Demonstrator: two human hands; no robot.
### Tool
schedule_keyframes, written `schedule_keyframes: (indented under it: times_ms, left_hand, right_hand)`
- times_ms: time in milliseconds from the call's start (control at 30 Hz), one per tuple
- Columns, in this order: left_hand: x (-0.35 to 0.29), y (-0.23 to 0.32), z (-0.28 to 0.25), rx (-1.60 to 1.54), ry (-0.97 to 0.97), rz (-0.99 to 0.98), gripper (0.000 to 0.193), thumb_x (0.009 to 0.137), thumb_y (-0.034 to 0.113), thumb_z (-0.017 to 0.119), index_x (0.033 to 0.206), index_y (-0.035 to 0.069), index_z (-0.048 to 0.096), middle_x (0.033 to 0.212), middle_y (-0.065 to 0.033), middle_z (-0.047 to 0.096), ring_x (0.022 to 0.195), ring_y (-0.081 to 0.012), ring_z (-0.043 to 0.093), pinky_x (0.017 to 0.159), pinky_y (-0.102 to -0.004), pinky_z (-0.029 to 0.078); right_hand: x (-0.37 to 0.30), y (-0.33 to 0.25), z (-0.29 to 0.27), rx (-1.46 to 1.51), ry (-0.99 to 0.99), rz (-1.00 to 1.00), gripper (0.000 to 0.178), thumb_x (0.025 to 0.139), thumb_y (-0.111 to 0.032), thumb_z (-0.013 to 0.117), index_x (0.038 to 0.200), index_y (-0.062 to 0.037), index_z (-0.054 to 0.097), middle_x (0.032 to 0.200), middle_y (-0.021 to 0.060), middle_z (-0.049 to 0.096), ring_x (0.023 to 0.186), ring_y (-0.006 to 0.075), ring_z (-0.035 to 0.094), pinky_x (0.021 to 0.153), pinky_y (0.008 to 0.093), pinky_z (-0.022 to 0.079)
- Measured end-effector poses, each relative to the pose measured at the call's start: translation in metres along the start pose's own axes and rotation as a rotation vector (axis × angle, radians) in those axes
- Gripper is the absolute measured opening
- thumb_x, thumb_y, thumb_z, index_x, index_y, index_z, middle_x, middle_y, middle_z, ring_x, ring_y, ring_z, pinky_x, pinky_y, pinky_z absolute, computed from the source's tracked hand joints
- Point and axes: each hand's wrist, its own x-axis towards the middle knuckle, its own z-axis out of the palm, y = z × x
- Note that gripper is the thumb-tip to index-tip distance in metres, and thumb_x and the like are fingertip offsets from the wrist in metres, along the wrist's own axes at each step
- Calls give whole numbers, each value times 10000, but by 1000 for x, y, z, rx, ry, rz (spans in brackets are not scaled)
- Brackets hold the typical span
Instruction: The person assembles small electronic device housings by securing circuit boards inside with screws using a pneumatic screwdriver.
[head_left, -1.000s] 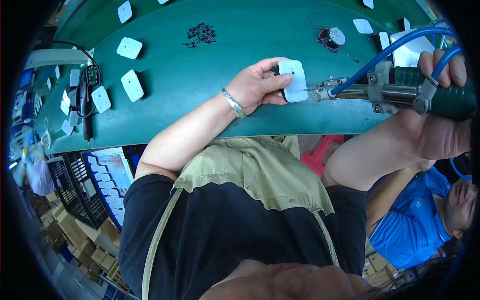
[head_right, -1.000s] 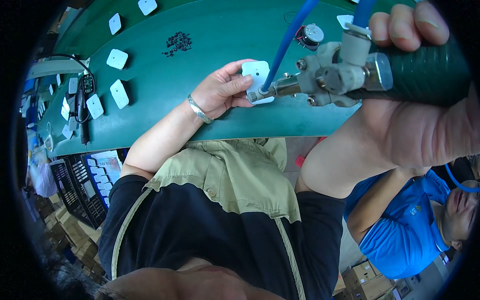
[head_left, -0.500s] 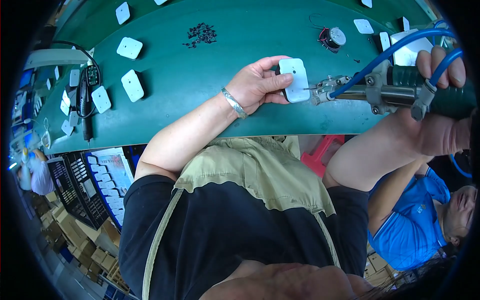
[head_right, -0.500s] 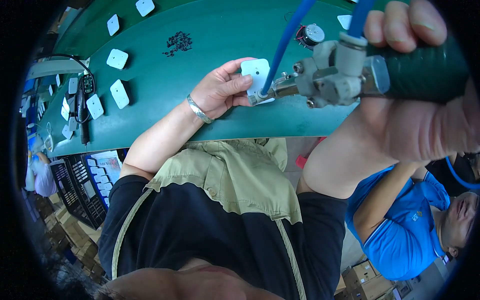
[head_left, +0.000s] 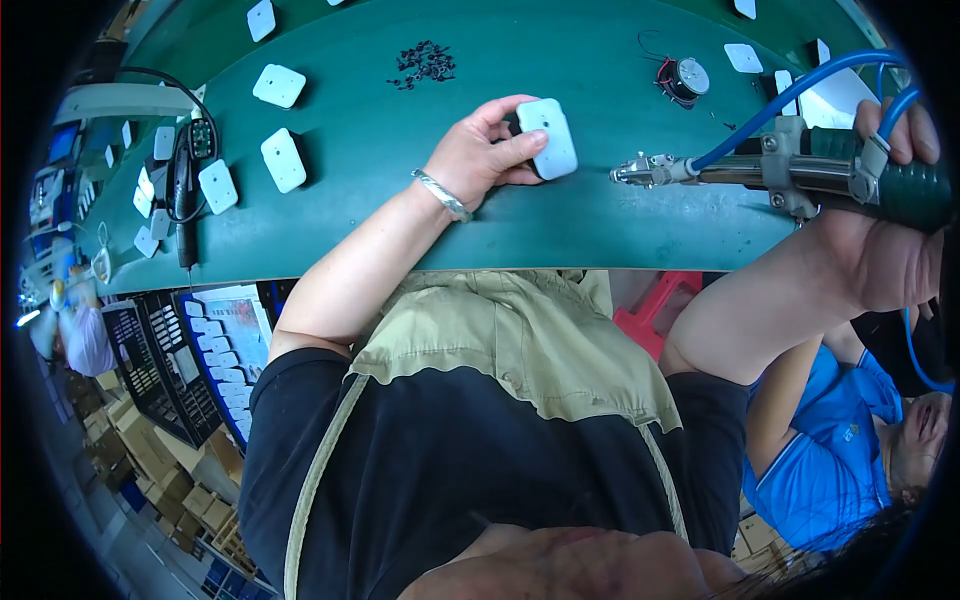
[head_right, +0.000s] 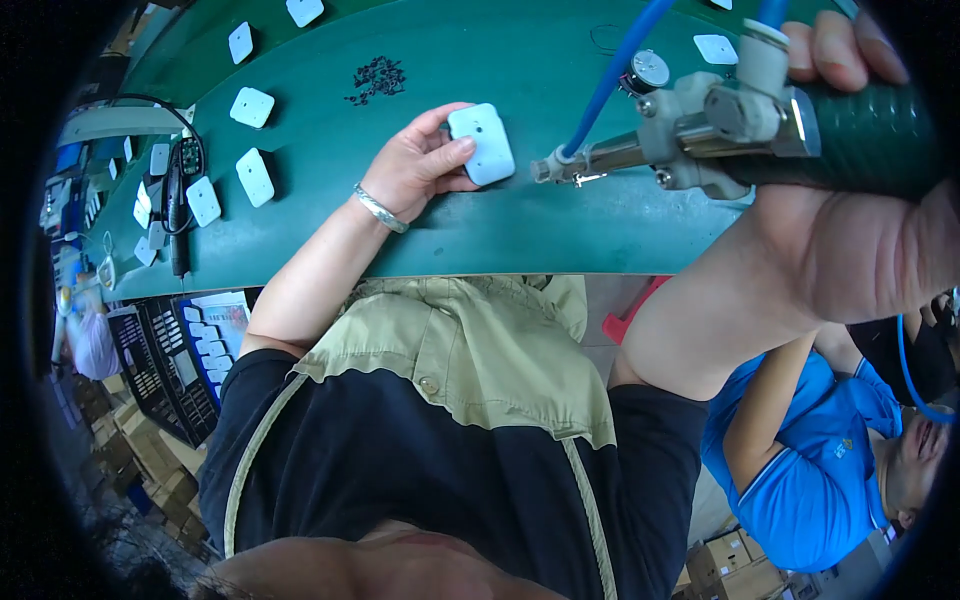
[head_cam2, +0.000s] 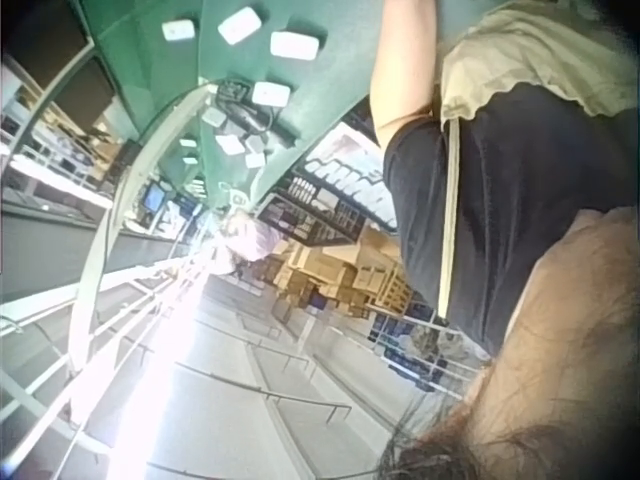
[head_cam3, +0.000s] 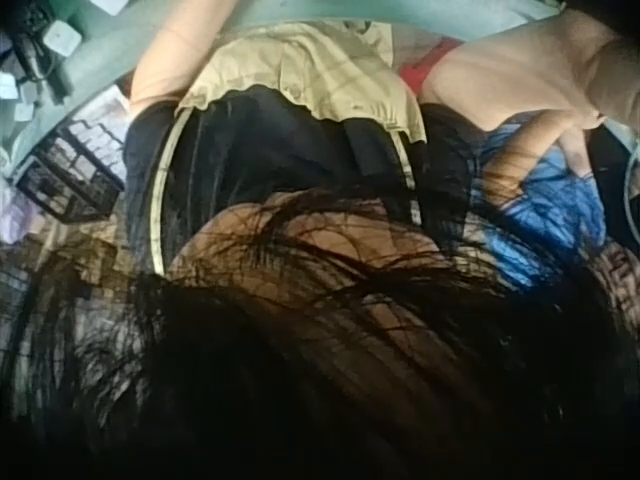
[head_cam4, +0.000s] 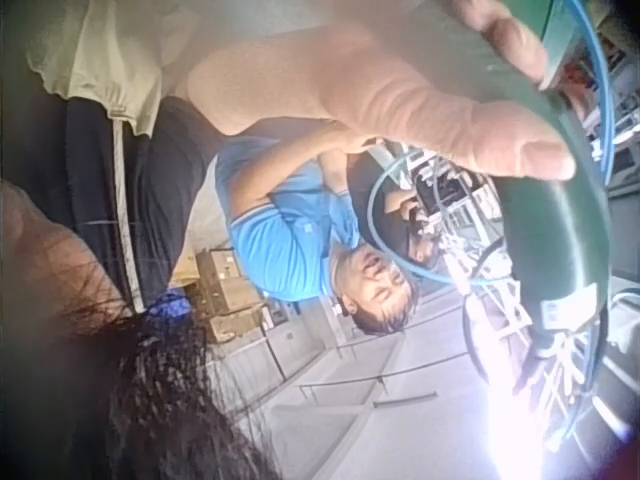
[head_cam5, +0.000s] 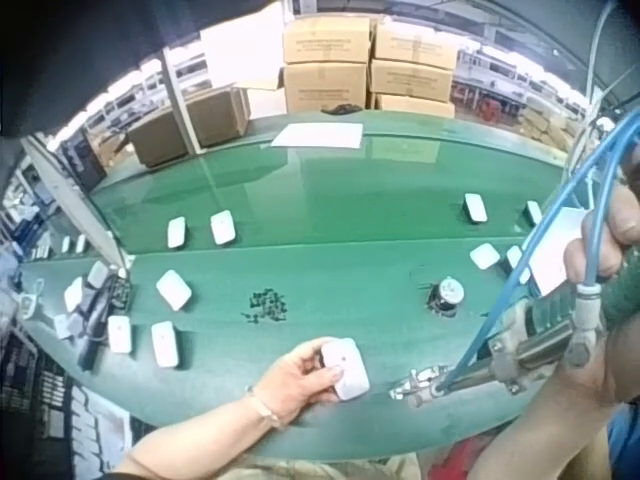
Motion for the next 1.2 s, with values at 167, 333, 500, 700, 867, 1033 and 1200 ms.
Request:
schedule_keyframes:
  times_ms: [167, 333, 500, 700, 867, 1033, 1200]
  left_hand:
    - [5, -11, 20, -96, -127, -87, 483, 767, 113, 658, 1193, 50, 438, 819, -41, 547, 718, -124, 586, 590, -233, 548]
    - [2, -3, 34, -159, -211, -113, 459, 780, 105, 642, 1185, 43, 434, 863, -57, 568, 758, -144, 600, 615, -252, 555]
    - [4, -4, 34, -155, -298, -121, 393, 833, 125, 573, 1199, 99, 433, 979, -54, 580, 868, -162, 599, 680, -311, 551]
    - [0, -2, 39, -265, -287, -109, 417, 801, 88, 611, 1174, 34, 432, 918, -79, 581, 777, -165, 611, 628, -263, 559]
    - [0, -3, 41, -225, -228, -65, 437, 776, 92, 643, 1159, 17, 446, 858, -75, 591, 740, -153, 610, 603, -262, 560]
    - [-3, -10, 46, -172, -158, -49, 454, 743, 92, 681, 1135, 2, 472, 776, -55, 583, 705, -150, 607, 569, -265, 555]
    - [6, -1, 13, -41, -106, 142, 418, 785, 115, 631, 1163, 57, 461, 997, -93, 552, 807, -176, 607, 619, -278, 550]
  right_hand:
    - [-18, 3, 26, 11, -37, 10, 238, 886, -327, 425, 933, -94, 411, 663, 33, 475, 447, 105, 400, 343, 238, 350]
    - [-30, 5, 51, 20, -71, -3, 261, 882, -340, 437, 962, -91, 428, 674, 36, 503, 450, 104, 423, 336, 235, 365]
    - [-37, 9, 75, 31, -105, -6, 287, 879, -352, 449, 991, -88, 445, 686, 40, 531, 454, 103, 446, 328, 232, 379]
    - [-40, 11, 89, 53, -146, 3, 321, 875, -368, 464, 1026, -85, 466, 699, 44, 564, 458, 102, 474, 319, 229, 397]
    - [-55, 14, 120, 66, -188, 4, 350, 872, -380, 476, 1055, -82, 483, 711, 47, 592, 462, 101, 498, 312, 226, 411]
    - [-39, 5, 116, 103, -403, -24, 355, 869, -376, 487, 1057, -75, 486, 699, 51, 587, 463, 104, 500, 313, 220, 416]
    - [-25, -7, 103, 199, -781, -113, 338, 866, -352, 502, 1032, -58, 477, 659, 56, 547, 464, 110, 484, 322, 207, 413]
